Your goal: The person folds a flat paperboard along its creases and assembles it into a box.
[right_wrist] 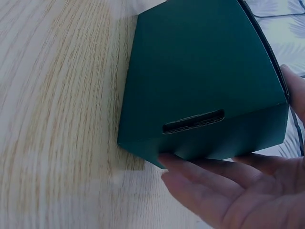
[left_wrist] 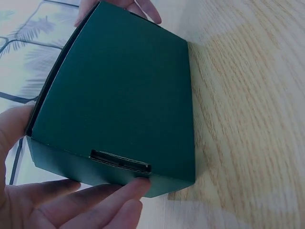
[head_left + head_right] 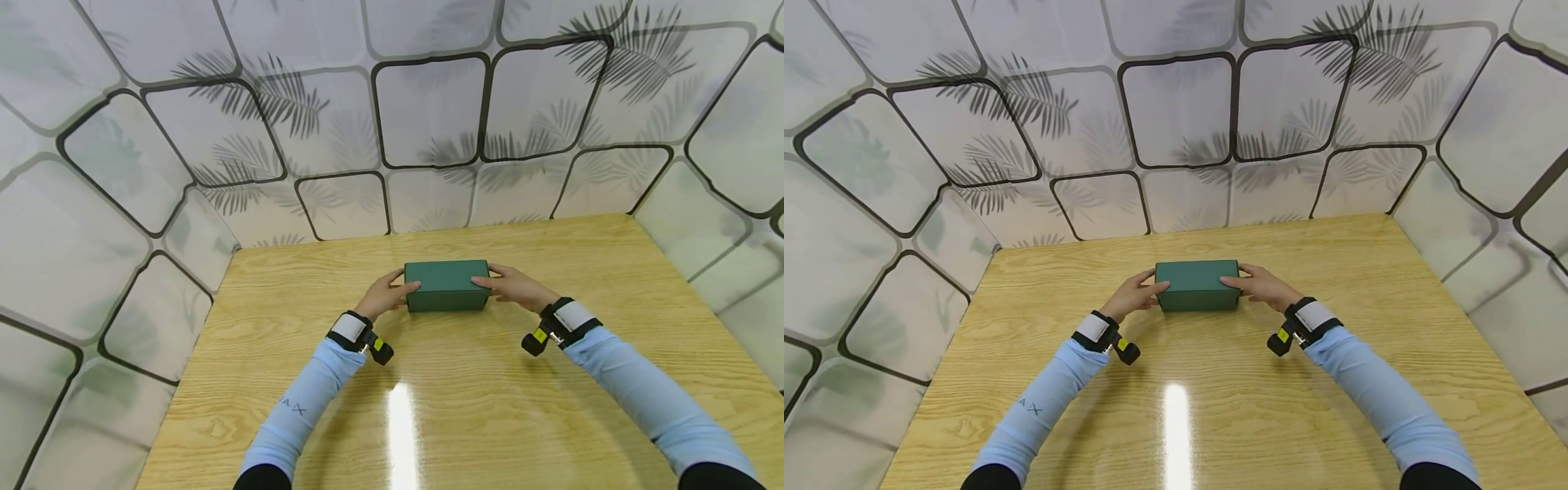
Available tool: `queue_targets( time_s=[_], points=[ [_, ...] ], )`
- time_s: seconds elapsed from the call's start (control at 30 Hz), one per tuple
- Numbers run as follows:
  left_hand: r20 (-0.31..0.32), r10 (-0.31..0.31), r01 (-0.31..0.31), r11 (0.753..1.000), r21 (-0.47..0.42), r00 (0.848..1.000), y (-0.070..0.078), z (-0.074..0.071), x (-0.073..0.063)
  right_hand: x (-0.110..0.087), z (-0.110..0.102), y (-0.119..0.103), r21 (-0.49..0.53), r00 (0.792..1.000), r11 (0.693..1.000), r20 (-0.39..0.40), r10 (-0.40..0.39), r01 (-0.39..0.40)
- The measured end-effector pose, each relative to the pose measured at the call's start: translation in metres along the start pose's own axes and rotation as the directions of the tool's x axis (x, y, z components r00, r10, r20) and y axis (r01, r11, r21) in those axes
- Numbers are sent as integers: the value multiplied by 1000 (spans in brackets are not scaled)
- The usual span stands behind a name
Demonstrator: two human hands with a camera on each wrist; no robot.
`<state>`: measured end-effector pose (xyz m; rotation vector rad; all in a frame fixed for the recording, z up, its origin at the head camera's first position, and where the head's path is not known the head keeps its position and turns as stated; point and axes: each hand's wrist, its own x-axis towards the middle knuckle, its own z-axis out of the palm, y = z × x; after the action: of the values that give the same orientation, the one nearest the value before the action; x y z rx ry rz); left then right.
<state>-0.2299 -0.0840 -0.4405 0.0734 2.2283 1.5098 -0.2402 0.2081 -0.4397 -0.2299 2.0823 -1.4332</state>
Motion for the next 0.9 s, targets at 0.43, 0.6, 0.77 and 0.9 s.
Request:
queue_targets(
  time_s=[0.43, 0.6, 0.77, 0.9],
  points=[
    [18, 95, -96, 970, 221, 995, -4, 7, -7, -2, 13, 6, -94, 989, 990, -90, -116, 107],
    [-9, 101, -95, 964, 249, 995, -8, 10, -4, -1, 21, 13, -160, 980, 979, -136, -148, 125],
    [-16, 123, -113, 949, 295, 992, -13, 11, -1, -2, 28, 18, -268, 974, 960, -183, -131, 79],
    [-9, 145, -133, 925, 357, 989, -16, 12, 0, -2, 33, 20, -317, 973, 947, -198, -120, 52]
  ],
)
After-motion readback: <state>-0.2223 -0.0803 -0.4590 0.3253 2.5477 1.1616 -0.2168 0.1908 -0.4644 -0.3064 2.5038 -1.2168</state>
